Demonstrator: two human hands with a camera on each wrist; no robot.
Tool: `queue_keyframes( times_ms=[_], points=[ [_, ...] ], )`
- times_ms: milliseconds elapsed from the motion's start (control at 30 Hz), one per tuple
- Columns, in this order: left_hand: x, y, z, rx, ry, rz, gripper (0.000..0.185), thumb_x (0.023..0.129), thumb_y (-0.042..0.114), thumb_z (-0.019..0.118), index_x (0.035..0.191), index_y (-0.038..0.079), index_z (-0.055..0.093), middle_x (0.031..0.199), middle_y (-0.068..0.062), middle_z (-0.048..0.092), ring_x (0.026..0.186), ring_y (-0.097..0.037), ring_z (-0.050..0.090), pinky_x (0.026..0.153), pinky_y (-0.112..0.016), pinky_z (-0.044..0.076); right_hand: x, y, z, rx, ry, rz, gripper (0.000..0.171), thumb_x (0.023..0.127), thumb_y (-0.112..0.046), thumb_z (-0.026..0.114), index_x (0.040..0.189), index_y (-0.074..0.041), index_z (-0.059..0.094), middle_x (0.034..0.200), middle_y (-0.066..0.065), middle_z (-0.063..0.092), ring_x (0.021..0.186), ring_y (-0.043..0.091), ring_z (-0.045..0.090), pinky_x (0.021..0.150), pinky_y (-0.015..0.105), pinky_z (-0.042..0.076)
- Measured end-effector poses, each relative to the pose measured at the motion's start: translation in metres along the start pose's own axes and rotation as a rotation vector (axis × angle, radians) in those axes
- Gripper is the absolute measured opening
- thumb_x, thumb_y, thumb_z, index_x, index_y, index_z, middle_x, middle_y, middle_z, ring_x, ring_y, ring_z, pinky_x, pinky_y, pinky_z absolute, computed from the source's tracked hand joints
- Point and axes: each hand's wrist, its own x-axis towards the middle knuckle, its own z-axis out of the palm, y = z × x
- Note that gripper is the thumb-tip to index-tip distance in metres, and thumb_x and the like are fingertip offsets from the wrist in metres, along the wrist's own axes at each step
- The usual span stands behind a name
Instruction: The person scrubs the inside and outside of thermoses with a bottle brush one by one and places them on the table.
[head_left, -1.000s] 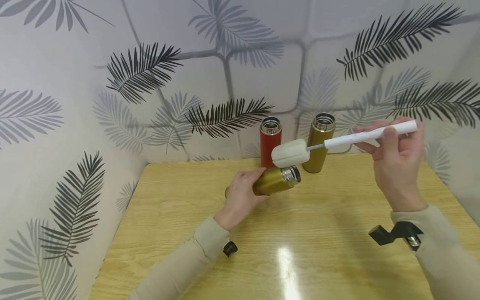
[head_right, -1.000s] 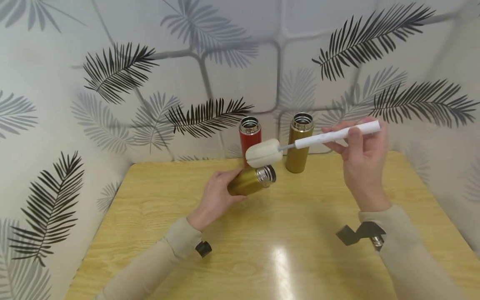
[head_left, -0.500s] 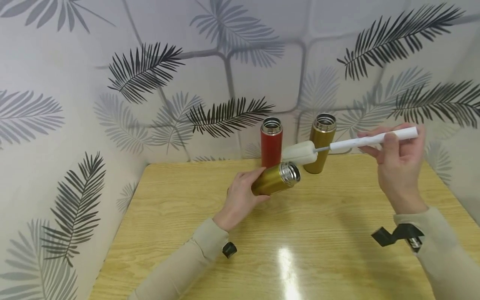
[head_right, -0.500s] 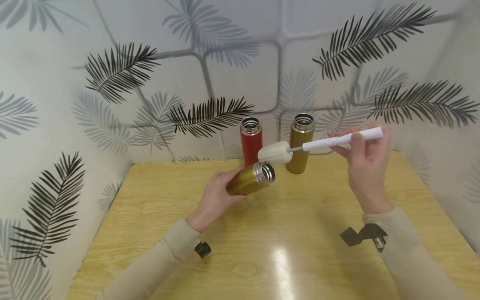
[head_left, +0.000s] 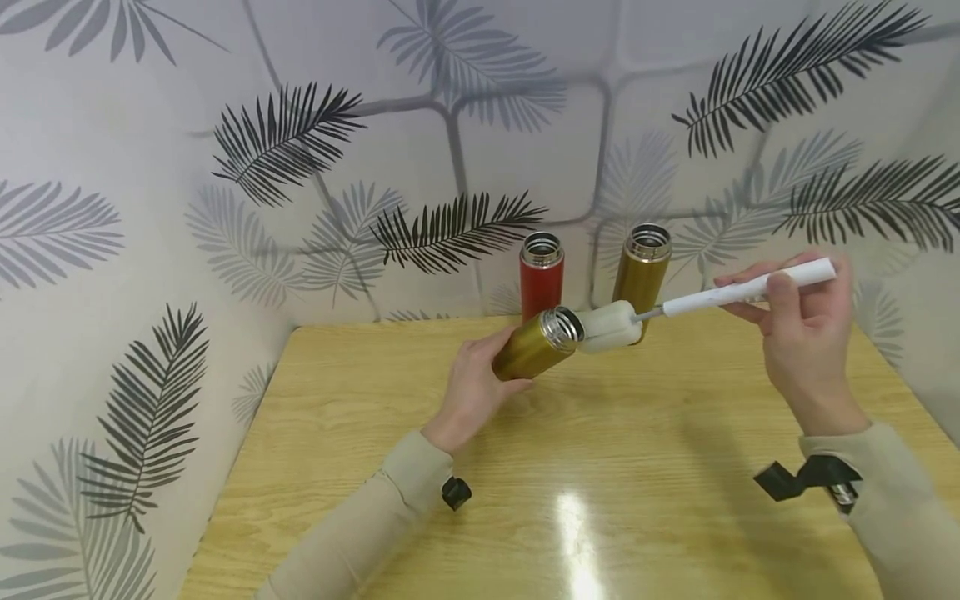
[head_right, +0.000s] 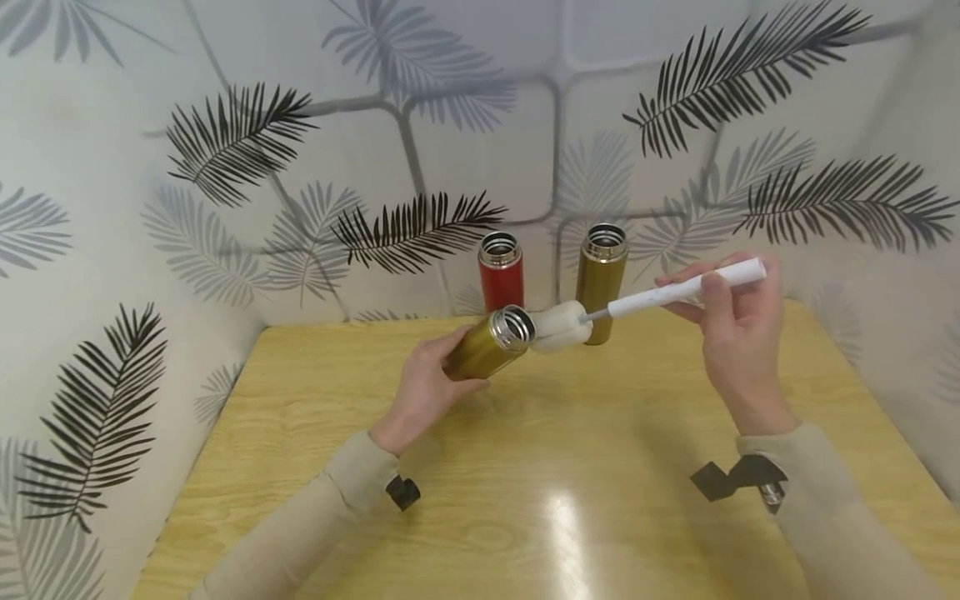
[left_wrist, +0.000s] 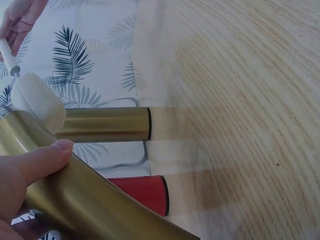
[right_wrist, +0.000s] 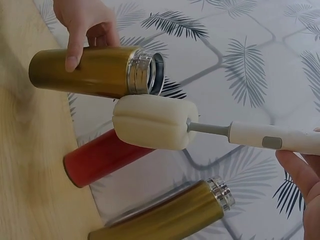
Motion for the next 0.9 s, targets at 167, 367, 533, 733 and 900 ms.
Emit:
queue_keyframes(
  times_ms=[167, 367, 533, 733, 900],
  points=[
    [0.008, -0.002, -0.004, -0.027, 0.018, -0.024, 0.075, 0.080, 0.019, 0.092, 0.146, 0.009, 0.059, 0.136, -0.013, 0.068, 0.116, -0.033, 0.062, 0.104, -0.048, 0.047, 0.005, 0.000, 0.003, 0.032, -0.006, 0.007, 0.013, 0.105, 0.013, 0.042, 0.114, 0.004, 0.043, 0.100, 0.030, 0.063, 0.092, 0.039, 0.073, 0.082, 0.045, 0.062],
    [0.010, -0.002, -0.004, -0.080, 0.008, -0.053, 0.077, 0.079, 0.021, 0.093, 0.147, 0.008, 0.059, 0.131, -0.013, 0.070, 0.113, -0.031, 0.063, 0.103, -0.048, 0.048, 0.000, -0.008, 0.004, 0.052, 0.015, 0.033, 0.012, 0.105, 0.012, 0.041, 0.112, 0.002, 0.043, 0.100, 0.028, 0.064, 0.091, 0.038, 0.074, 0.081, 0.045, 0.062],
    [0.012, 0.000, -0.002, -0.168, 0.013, -0.089, 0.079, 0.079, 0.021, 0.093, 0.148, 0.007, 0.057, 0.135, -0.014, 0.068, 0.117, -0.031, 0.065, 0.105, -0.047, 0.050, 0.001, -0.011, 0.006, 0.141, 0.008, 0.023, 0.013, 0.106, 0.014, 0.036, 0.114, 0.006, 0.043, 0.102, 0.033, 0.063, 0.094, 0.044, 0.072, 0.084, 0.050, 0.061],
    [0.015, -0.001, -0.002, -0.207, 0.002, -0.137, 0.081, 0.079, 0.022, 0.094, 0.148, 0.006, 0.056, 0.138, -0.014, 0.067, 0.120, -0.030, 0.065, 0.105, -0.047, 0.051, 0.002, -0.011, 0.006, 0.250, 0.003, 0.025, 0.007, 0.107, 0.010, 0.040, 0.114, 0.009, 0.040, 0.103, 0.036, 0.063, 0.096, 0.048, 0.070, 0.087, 0.053, 0.060],
    [0.012, 0.002, -0.001, -0.271, -0.015, -0.213, 0.080, 0.078, 0.022, 0.095, 0.145, 0.008, 0.054, 0.136, -0.016, 0.067, 0.126, -0.032, 0.063, 0.108, -0.050, 0.049, 0.002, -0.015, 0.004, 0.235, 0.029, 0.012, 0.010, 0.107, 0.006, 0.045, 0.115, 0.009, 0.040, 0.104, 0.036, 0.065, 0.097, 0.047, 0.070, 0.092, 0.052, 0.059]
  ],
)
